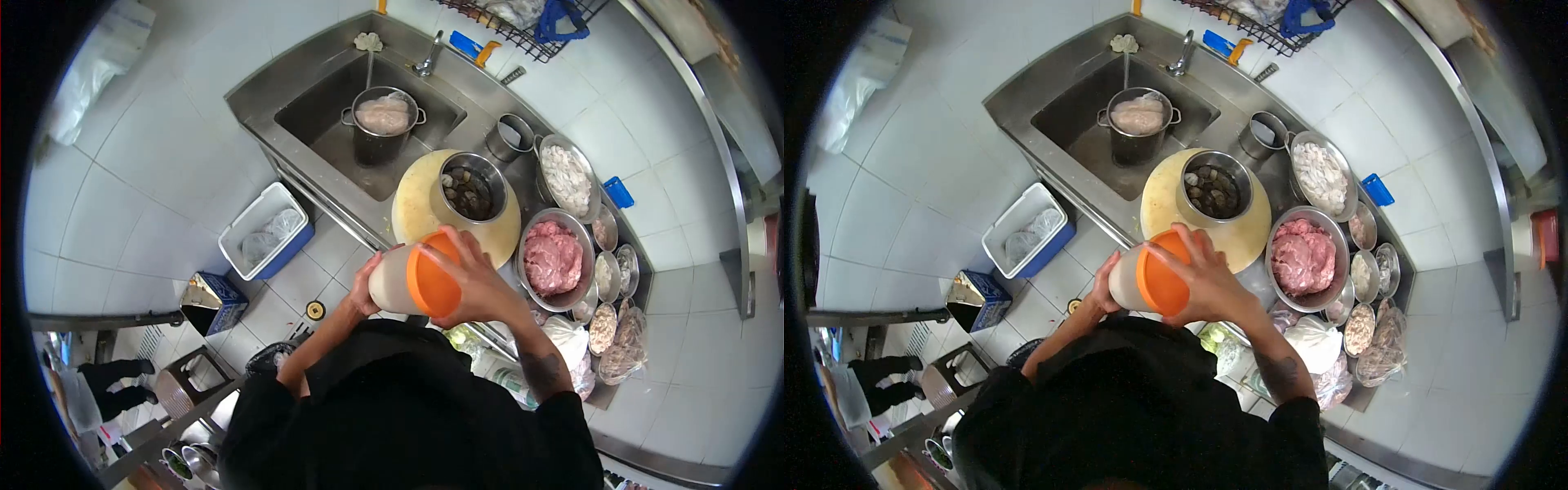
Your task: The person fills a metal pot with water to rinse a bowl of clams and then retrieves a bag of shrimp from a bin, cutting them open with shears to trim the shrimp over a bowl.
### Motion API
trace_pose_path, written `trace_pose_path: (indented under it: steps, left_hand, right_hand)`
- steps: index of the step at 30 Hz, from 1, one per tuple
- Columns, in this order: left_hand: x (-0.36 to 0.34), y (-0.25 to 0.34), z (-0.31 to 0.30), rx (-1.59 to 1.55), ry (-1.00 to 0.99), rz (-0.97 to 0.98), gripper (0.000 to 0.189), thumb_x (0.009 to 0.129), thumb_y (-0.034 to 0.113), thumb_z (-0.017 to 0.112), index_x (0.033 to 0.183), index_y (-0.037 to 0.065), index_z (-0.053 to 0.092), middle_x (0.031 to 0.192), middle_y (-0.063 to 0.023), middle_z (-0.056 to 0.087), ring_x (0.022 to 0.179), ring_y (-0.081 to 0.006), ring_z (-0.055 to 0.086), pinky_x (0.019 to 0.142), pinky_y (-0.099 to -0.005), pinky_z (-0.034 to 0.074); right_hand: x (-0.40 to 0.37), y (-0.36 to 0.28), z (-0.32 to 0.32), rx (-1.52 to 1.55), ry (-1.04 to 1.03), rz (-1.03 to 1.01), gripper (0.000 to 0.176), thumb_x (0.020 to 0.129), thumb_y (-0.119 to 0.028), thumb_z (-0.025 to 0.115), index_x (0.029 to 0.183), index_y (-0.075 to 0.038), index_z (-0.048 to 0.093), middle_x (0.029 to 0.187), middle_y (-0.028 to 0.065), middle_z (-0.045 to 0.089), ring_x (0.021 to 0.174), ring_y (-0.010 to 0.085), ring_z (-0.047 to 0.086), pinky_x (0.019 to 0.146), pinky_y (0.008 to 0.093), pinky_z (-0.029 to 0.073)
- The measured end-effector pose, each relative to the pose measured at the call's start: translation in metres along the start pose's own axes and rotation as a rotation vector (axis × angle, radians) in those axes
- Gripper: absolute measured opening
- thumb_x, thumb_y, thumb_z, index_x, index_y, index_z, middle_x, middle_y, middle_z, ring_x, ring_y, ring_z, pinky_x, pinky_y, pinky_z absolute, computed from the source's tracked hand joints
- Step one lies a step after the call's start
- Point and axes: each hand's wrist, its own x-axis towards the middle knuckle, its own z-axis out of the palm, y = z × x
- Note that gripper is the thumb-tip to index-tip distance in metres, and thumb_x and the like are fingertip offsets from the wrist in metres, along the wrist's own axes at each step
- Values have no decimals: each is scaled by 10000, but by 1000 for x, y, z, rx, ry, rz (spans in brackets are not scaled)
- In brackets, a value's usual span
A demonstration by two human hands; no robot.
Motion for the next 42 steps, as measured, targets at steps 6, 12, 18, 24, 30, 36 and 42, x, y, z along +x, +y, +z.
trace_pose_path:
  steps: [6,12,18,24,30,36,42]
  left_hand:
    - [-4,0,-45,-108,-82,-40,704,902,662,368,1429,197,398,1426,-113,455,1228,-389,508,850,-663,476]
    - [-28,16,-52,-39,71,60,760,864,708,358,1442,214,371,1398,-137,467,1173,-426,529,706,-675,507]
    - [-26,16,-50,125,259,96,771,860,711,374,1431,192,393,1395,-157,469,1166,-439,532,723,-674,496]
    - [4,-3,-42,217,303,177,725,885,624,441,1439,160,385,1414,-127,455,1204,-392,520,763,-666,498]
    - [4,-19,-31,41,164,-41,673,899,623,392,1357,138,476,1313,-148,542,1099,-440,555,739,-722,453]
    - [5,-25,-27,-55,181,-37,697,891,651,366,1377,160,463,1319,-143,542,1107,-438,557,727,-677,479]
    - [21,-4,-15,3,102,23,721,868,691,360,1378,192,467,1336,-149,533,1110,-430,564,697,-681,480]
  right_hand:
    - [-43,42,-17,84,200,2,1077,529,-427,858,1470,-256,363,1523,216,170,1325,484,289,1081,555,306]
    - [-22,150,98,12,195,496,959,690,-630,723,1448,-142,396,1464,314,283,1342,500,282,1102,591,243]
    - [-15,168,141,-214,535,465,519,899,-440,591,1217,-30,592,1385,279,416,1303,477,349,1051,573,326]
    - [47,87,123,475,145,-221,283,809,-190,647,1053,-47,651,1012,171,675,945,334,661,814,427,517]
    - [75,82,154,306,-37,-300,261,741,-163,689,967,-33,678,982,196,682,852,340,685,757,437,534]
    - [75,86,122,430,-160,-195,261,700,-117,713,933,0,700,873,206,692,790,300,699,721,384,548]
    - [79,144,22,1157,-106,164,207,820,-97,724,983,25,683,876,87,699,753,148,665,692,274,545]
